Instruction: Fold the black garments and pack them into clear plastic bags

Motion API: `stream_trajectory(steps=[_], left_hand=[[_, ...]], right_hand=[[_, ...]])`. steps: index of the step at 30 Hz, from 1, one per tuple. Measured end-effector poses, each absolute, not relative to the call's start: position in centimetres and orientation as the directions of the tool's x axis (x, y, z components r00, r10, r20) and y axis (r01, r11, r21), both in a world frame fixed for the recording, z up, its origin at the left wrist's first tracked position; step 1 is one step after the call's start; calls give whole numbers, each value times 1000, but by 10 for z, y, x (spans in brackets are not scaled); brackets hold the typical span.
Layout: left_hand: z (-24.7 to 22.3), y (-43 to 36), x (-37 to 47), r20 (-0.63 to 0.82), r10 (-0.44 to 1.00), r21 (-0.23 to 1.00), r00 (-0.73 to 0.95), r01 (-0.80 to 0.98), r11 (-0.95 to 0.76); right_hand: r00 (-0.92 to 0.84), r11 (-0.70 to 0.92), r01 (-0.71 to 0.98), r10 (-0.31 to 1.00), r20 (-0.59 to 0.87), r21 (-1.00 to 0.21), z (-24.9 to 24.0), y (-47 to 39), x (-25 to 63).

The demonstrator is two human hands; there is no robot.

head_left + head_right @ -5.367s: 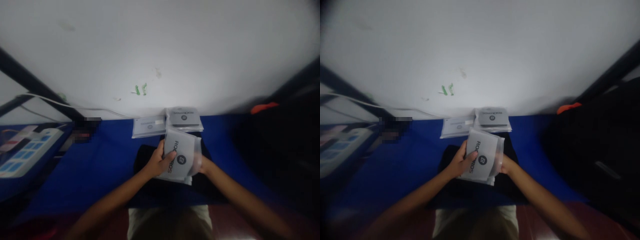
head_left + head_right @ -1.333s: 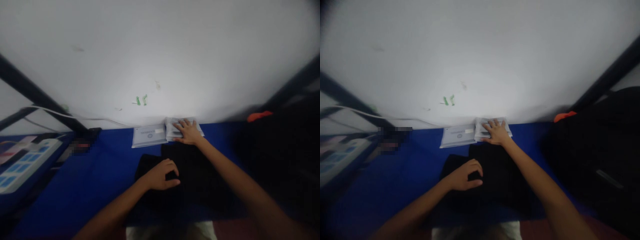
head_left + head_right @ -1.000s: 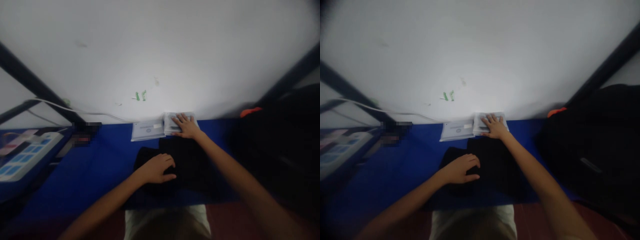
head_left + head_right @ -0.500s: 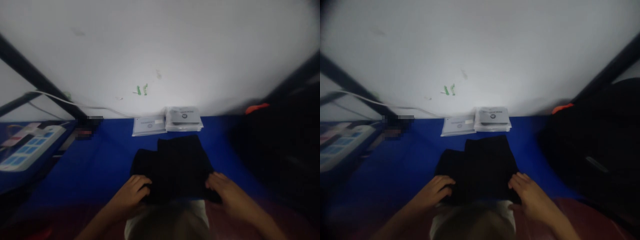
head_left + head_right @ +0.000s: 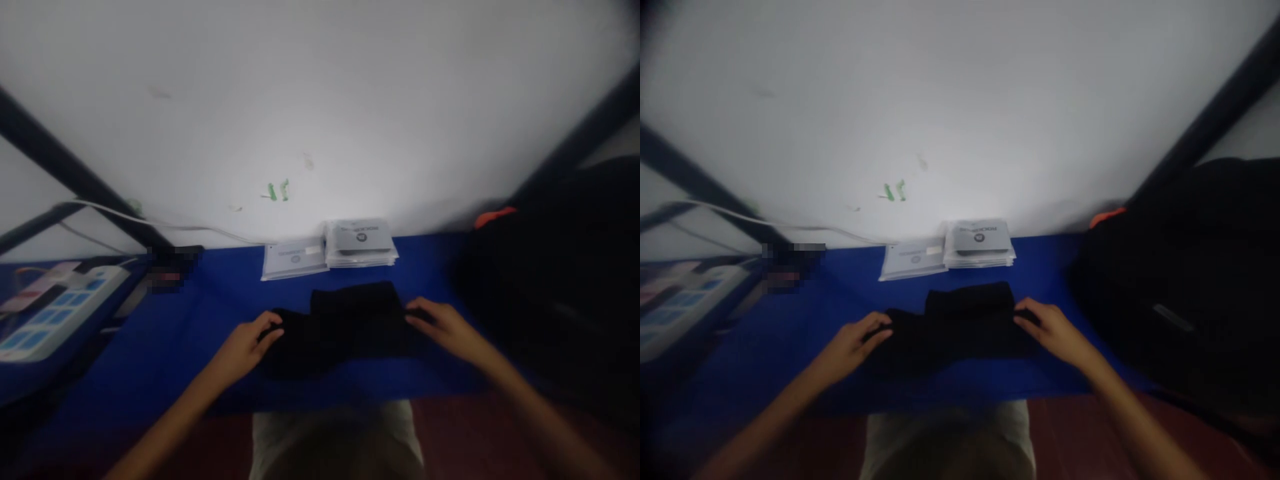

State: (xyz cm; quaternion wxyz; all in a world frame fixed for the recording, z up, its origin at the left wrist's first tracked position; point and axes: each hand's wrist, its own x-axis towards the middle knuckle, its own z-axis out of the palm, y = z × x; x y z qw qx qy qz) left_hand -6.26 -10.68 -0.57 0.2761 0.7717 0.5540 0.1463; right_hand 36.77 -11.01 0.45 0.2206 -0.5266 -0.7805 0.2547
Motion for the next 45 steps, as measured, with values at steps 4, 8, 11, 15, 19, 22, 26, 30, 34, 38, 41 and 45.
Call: stream_trajectory(steps=[4, 8, 11, 15, 19, 22, 26, 30, 34, 38, 41, 45], left_hand=[[6, -76, -45, -70, 937, 369, 343, 881, -295], [-1, -48, -13, 38, 925, 354, 379, 860, -367], [-12, -27, 9, 16, 876, 404, 482, 798, -446], [-12, -8, 21, 7, 824, 418, 566, 747, -516], [6, -14, 16, 230, 838, 382, 494, 746, -545], [13, -35, 10, 359, 761, 330, 540, 690, -645], [0, -72, 4, 274, 665, 287, 694, 601, -746], [-19, -96, -14, 242, 736, 354, 632, 649, -674], [-29, -98, -50, 305, 923, 326, 236, 884, -334], [-33, -95, -78, 132, 991, 346, -29, 938, -19], [-31, -94, -76, 7, 1000, 509, -8, 861, 3], [-11, -94, -41, 191, 981, 688, 41, 707, -163]], right_hand=[[-376, 373, 823, 923, 81, -429, -14, -66, 366], [-348, 383, 871, 923, 162, -308, -25, -35, 359], [-425, 439, 823, 897, 121, -360, -29, -17, 355], [-465, 479, 763, 873, 148, -433, -22, -9, 355], [-450, 549, 701, 835, 315, -455, 0, -29, 358], [-503, 595, 679, 804, 318, -431, 14, -58, 361], [-565, 582, 731, 809, 163, -357, 13, -91, 363], [-571, 555, 760, 819, 61, -338, 6, -104, 360], [-519, 518, 791, 850, 92, -326, 8, -102, 356], [-494, 519, 793, 854, 162, -319, 11, -96, 343], [-498, 539, 764, 842, 205, -354, 13, -93, 320], [-508, 552, 669, 828, 236, -497, 19, -93, 272]])
